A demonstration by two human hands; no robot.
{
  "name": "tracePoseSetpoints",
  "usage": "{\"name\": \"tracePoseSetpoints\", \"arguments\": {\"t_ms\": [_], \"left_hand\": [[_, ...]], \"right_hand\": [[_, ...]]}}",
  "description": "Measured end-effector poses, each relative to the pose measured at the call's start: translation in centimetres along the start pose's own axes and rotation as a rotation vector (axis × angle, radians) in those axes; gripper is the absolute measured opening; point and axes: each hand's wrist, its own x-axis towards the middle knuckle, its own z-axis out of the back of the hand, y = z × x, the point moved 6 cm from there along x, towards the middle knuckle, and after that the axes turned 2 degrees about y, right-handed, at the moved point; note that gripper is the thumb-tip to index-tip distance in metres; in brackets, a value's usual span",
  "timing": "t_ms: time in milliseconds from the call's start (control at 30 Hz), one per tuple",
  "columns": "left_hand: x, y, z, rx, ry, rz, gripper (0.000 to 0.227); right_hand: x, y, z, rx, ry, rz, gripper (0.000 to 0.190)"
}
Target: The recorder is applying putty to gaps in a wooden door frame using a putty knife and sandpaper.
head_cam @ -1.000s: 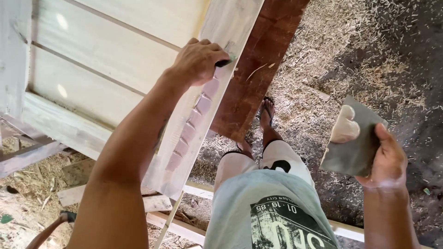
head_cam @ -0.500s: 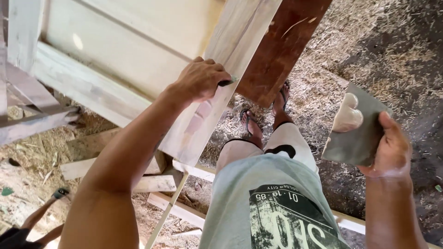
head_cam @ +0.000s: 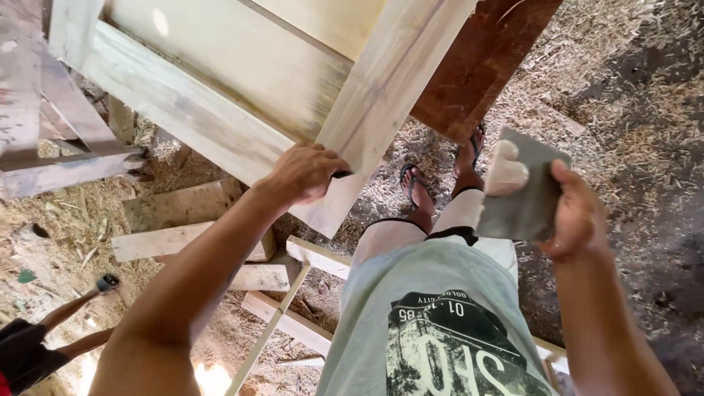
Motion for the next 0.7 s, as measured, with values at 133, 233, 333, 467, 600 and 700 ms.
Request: {"name": "tracePoseSetpoints", "arguments": {"t_ms": [133, 233, 333, 467, 600, 700], "left_hand": [[-2.3, 2.7, 0.7, -0.482, 0.193, 0.305, 0.040], [-4.3, 3.0, 4.8, -0.741, 0.105, 0.366, 0.047], [-7.9, 2.0, 8.2, -0.831, -0.024, 0.310, 0.048], [-13.9, -4.0, 14.7, -0.850, 0.073, 0.601, 0.042], [-16.6, -4.9, 11.7, -0.590, -0.607, -0.128, 0.039], [-17.5, -7.0, 9.6, -0.220, -0.865, -0.129, 0.032]], "right_hand": [[2.4, -5.8, -2.9, 0.033, 0.040, -0.231, 0.054], [5.3, -11.2, -4.8, 0.096, 0.149, -0.336, 0.055], [6.4, -14.3, -9.0, 0.078, 0.186, -0.392, 0.056], [4.7, -14.7, -16.5, -0.004, 0.235, -0.431, 0.054], [2.1, -13.0, -21.4, -0.003, 0.362, -0.444, 0.054], [0.7, -12.1, -23.1, 0.033, 0.420, -0.455, 0.051]]}}
